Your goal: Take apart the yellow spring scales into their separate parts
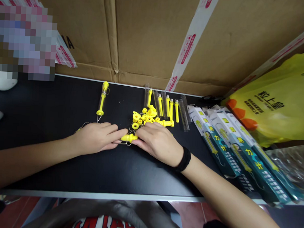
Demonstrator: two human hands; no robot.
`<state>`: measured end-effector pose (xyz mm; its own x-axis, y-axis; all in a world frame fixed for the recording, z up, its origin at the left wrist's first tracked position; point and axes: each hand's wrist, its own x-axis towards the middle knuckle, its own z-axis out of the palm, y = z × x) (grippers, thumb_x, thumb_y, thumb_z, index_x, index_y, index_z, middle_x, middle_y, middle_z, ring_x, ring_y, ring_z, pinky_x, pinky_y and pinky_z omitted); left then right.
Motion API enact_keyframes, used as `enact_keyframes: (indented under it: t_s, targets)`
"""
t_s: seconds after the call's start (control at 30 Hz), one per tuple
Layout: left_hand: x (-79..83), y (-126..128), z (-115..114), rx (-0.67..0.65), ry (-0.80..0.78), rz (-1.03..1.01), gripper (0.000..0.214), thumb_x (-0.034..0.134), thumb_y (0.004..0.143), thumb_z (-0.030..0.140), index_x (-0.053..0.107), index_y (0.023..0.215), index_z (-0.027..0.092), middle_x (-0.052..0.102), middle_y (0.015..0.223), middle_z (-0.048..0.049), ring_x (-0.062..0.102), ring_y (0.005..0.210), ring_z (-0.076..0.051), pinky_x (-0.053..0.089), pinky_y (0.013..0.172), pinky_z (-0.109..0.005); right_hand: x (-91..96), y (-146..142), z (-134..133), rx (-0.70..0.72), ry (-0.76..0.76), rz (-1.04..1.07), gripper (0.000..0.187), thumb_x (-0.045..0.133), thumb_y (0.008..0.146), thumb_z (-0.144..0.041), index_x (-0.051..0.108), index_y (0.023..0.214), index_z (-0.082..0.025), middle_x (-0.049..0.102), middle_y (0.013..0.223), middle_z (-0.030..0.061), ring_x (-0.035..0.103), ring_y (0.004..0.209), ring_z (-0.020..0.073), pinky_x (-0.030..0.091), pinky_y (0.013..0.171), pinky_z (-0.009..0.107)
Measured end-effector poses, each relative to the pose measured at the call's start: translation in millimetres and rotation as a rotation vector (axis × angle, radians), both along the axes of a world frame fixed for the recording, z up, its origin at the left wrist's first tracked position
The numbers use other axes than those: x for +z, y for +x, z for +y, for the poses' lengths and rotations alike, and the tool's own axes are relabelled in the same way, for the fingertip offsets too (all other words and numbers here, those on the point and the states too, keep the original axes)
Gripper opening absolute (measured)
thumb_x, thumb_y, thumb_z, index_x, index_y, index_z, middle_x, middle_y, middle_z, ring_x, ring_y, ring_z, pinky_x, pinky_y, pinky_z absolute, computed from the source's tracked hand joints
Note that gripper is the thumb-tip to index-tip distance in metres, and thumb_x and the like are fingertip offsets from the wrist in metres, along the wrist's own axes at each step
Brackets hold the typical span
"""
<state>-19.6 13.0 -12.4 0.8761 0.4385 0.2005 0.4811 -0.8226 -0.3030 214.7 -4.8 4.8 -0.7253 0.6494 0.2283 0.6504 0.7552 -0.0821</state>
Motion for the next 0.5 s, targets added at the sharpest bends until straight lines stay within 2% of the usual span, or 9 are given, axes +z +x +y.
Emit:
enact_keyframes:
  t_s: [0.3,0.43,0.5]
  targets:
    - [0.7,-0.1,-0.2,-0.005,0.001,-0.003,0.031,0.046,0.09,0.033,0.046,0.118,0.02,0.056,0.078,0.0011,0.054,0.069,-0.013,0.031,0.052,-0.026,1.1,2.1,-2.2,0.07,0.062,0.08,0.018,0.042,0.093,-0.029,0.053,0.085,-0.017,0.055,0.071,0.0042,0.048,0.065,0.0155,0.036,0.061,0.026]
    - [0.9,-0.2,0.0,0.001,-0.002,-0.002,0.03,0.045,0.09,0.033,0.045,0.118,0.02,0.056,0.079,0.0017,0.055,0.069,-0.014,0.031,0.052,-0.027,0.4,2.7,-1.0,0.025,0.037,0.084,0.028,0.046,0.09,-0.042,0.054,0.09,-0.015,0.056,0.072,0.0044,0.048,0.063,0.0152,0.036,0.062,0.027]
    - [0.7,-0.2,0.2,0.003,-0.008,-0.002,0.031,0.045,0.09,0.033,0.044,0.118,0.02,0.056,0.08,0.002,0.055,0.07,-0.014,0.031,0.052,-0.027,-0.1,2.0,-0.4,0.009,0.023,0.056,0.034,0.042,0.09,-0.045,0.055,0.091,-0.014,0.058,0.073,0.0057,0.048,0.064,0.016,0.036,0.063,0.028]
